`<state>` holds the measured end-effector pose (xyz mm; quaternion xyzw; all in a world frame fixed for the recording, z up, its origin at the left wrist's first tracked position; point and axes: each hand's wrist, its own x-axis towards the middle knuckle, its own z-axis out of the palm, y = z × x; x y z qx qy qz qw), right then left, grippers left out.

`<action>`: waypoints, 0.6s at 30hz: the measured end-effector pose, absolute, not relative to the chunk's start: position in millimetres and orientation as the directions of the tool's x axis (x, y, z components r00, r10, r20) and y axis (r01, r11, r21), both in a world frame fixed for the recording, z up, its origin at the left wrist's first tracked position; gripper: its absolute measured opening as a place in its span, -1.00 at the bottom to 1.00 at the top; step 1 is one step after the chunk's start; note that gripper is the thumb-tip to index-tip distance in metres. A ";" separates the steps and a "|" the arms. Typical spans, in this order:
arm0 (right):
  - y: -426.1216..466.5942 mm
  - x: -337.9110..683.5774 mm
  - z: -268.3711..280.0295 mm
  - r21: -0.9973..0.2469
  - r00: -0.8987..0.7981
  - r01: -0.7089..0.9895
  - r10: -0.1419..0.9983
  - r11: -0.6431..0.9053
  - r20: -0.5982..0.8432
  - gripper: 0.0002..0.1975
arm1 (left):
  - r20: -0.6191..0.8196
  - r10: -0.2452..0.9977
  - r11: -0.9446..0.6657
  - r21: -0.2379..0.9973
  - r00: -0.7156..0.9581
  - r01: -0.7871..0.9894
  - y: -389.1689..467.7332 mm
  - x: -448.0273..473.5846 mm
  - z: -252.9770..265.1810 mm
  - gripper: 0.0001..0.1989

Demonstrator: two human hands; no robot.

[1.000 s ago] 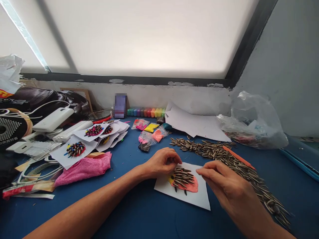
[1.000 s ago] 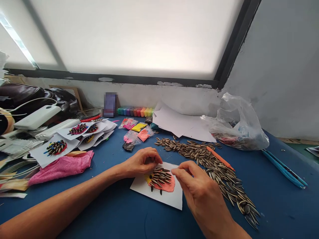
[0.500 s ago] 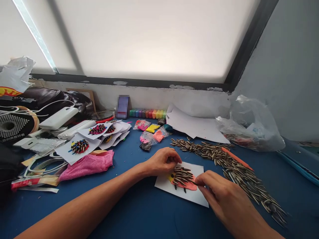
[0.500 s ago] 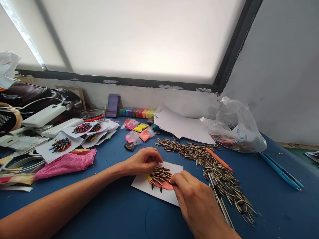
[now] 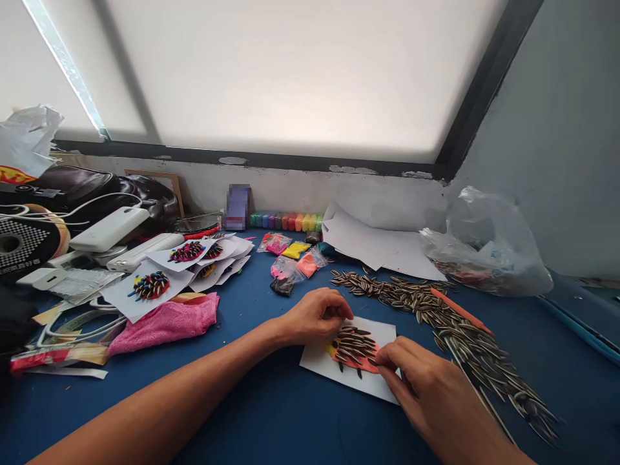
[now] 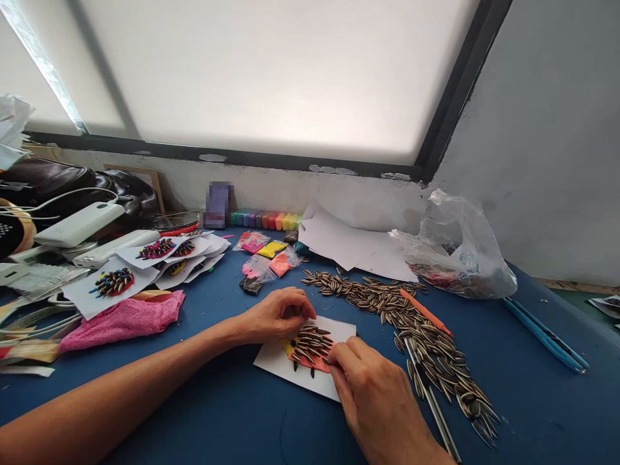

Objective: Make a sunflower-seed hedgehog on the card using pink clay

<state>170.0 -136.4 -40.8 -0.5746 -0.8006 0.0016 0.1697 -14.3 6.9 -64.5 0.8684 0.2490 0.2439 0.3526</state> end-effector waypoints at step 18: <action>-134.3 169.3 -46.2 -0.130 -0.302 0.927 0.904 0.352 0.303 -0.76 | 0.241 0.602 -0.628 0.731 0.761 0.266 4.9 -14.9 -60.8 -0.73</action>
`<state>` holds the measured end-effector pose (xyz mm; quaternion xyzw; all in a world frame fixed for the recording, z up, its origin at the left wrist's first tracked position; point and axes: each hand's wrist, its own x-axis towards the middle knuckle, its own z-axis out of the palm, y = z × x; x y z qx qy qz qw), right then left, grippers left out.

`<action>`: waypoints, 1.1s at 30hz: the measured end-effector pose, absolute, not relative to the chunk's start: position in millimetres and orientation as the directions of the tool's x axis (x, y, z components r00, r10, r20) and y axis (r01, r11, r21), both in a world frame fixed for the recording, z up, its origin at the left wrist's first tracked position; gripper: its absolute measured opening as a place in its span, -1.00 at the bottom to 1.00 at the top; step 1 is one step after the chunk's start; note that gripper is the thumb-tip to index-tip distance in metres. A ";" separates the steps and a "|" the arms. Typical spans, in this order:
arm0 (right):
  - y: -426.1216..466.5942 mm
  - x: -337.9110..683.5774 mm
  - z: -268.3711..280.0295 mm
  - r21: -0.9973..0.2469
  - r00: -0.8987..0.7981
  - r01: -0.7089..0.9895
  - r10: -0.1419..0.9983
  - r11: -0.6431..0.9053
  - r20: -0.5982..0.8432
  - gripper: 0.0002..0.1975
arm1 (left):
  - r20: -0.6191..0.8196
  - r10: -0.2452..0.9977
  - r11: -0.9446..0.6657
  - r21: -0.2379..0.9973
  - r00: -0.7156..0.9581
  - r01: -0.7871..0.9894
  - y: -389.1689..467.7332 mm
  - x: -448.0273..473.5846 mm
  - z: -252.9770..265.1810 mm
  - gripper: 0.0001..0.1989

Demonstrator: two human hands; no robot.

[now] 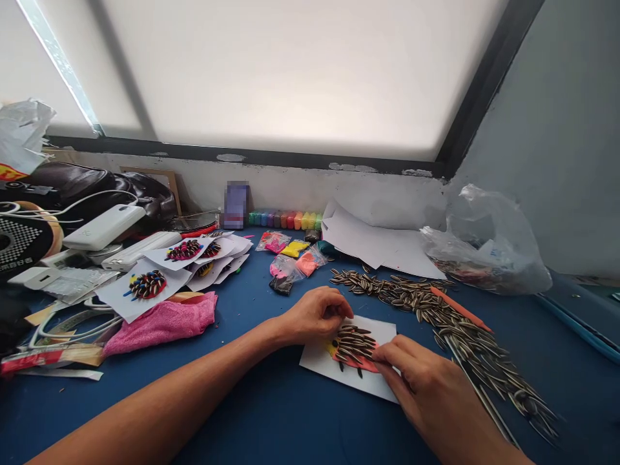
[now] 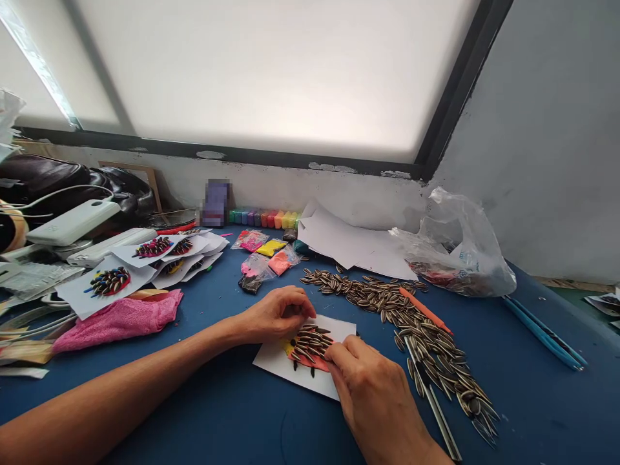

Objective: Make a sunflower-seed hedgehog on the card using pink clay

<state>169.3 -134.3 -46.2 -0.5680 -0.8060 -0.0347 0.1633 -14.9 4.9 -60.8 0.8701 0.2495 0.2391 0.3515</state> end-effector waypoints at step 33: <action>-113.0 217.2 -32.0 0.091 -0.118 0.993 0.834 0.081 0.539 -0.62 | 0.220 0.608 -0.609 0.746 0.763 0.270 3.3 -15.0 -59.3 -0.70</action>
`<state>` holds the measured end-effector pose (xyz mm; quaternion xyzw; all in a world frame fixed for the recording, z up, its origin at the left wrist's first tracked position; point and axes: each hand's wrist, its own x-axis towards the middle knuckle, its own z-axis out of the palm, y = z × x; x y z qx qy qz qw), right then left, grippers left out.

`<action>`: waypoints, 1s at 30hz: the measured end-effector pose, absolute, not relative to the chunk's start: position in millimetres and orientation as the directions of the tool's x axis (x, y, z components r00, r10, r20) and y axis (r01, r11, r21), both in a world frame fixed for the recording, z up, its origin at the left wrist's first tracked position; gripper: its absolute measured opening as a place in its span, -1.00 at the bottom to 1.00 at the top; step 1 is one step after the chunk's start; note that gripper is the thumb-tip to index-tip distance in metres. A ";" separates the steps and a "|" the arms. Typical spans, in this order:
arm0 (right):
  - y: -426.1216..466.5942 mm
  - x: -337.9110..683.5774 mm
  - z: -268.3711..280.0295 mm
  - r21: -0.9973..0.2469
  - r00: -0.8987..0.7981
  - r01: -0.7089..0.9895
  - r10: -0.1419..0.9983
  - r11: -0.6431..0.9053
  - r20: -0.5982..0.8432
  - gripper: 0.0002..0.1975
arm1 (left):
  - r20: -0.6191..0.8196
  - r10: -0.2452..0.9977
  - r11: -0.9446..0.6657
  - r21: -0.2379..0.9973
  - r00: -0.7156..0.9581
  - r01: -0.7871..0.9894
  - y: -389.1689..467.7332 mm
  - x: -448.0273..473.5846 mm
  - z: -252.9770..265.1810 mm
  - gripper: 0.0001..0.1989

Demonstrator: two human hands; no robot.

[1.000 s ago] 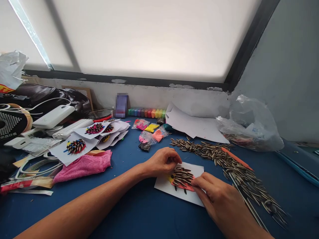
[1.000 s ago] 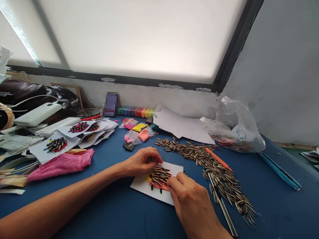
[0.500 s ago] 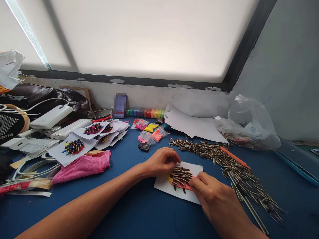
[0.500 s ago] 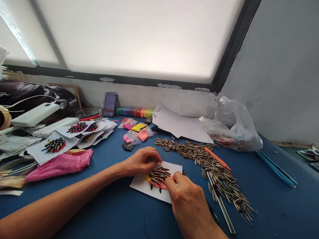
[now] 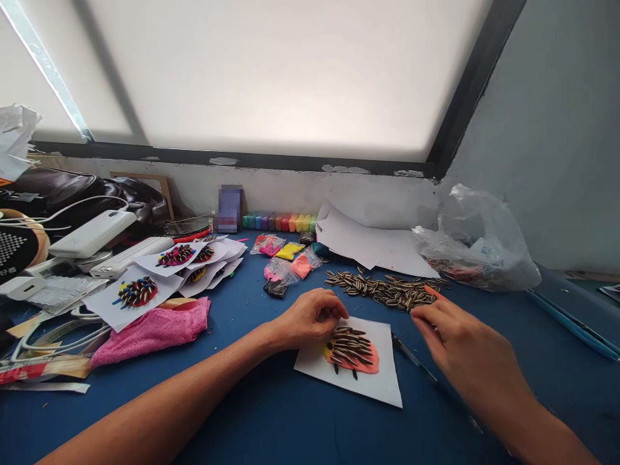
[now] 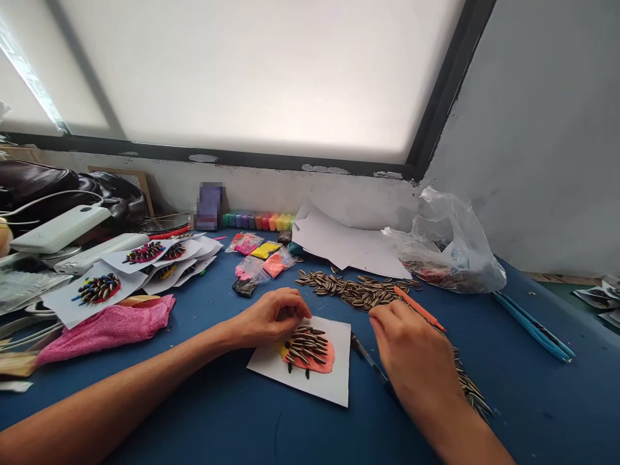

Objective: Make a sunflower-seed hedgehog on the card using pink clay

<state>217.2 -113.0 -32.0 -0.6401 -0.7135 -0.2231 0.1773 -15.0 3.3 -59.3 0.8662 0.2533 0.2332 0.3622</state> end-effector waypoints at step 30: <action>-128.0 180.2 -13.8 -0.346 -0.192 0.898 0.949 0.273 0.251 -0.84 | 0.202 0.631 -0.610 0.726 0.749 0.317 3.6 -13.3 -60.6 -0.87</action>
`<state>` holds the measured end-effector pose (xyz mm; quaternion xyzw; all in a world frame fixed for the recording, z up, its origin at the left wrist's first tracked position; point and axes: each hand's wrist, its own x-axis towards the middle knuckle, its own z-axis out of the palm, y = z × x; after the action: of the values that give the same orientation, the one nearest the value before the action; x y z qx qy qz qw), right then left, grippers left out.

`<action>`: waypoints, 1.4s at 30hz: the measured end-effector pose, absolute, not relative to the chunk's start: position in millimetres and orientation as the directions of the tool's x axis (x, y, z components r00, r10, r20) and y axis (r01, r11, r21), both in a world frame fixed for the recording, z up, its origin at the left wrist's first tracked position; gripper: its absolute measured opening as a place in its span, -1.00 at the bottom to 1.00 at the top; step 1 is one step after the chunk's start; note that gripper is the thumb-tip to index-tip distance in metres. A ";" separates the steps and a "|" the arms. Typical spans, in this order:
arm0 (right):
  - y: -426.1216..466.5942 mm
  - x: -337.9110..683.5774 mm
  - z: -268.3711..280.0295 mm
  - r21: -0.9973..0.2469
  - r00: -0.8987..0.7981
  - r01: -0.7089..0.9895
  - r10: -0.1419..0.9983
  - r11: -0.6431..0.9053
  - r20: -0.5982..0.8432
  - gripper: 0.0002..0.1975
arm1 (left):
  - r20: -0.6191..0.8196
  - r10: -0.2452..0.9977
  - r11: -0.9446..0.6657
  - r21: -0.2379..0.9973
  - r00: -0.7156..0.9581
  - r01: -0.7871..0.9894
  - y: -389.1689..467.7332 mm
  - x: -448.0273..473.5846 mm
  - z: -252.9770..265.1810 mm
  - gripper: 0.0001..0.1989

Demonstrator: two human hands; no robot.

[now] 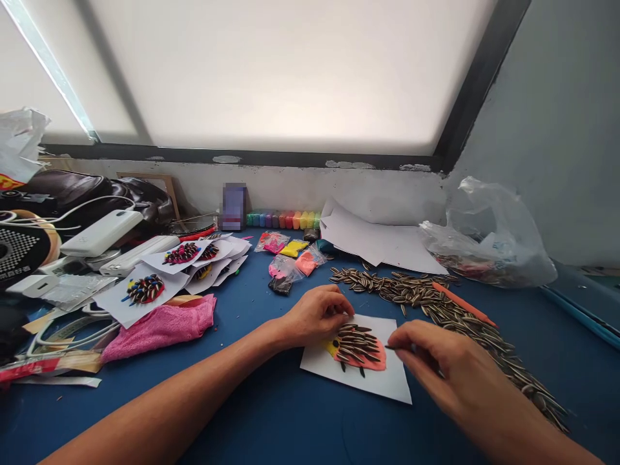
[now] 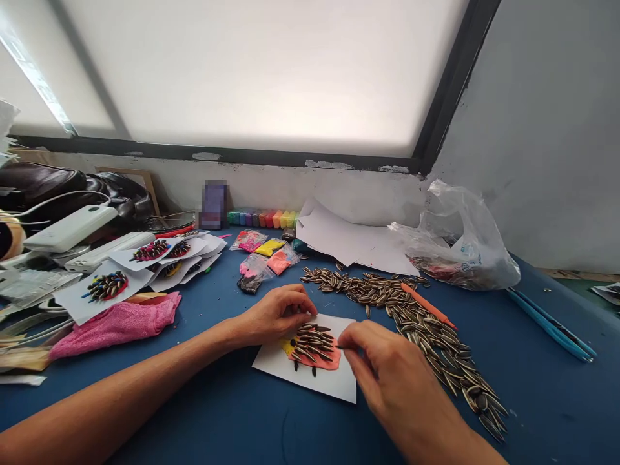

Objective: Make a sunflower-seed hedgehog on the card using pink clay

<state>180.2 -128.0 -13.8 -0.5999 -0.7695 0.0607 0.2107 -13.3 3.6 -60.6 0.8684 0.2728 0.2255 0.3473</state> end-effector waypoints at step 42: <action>-135.0 156.8 -45.4 -0.074 -0.328 0.922 0.870 0.379 0.369 -0.76 | 0.235 0.615 -0.629 0.723 0.753 0.288 4.4 -13.1 -62.0 -0.87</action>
<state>156.8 -135.0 -45.4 -0.5522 -0.8114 -0.0747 0.1764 -13.1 4.4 -62.0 0.8705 0.2593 0.2377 0.3442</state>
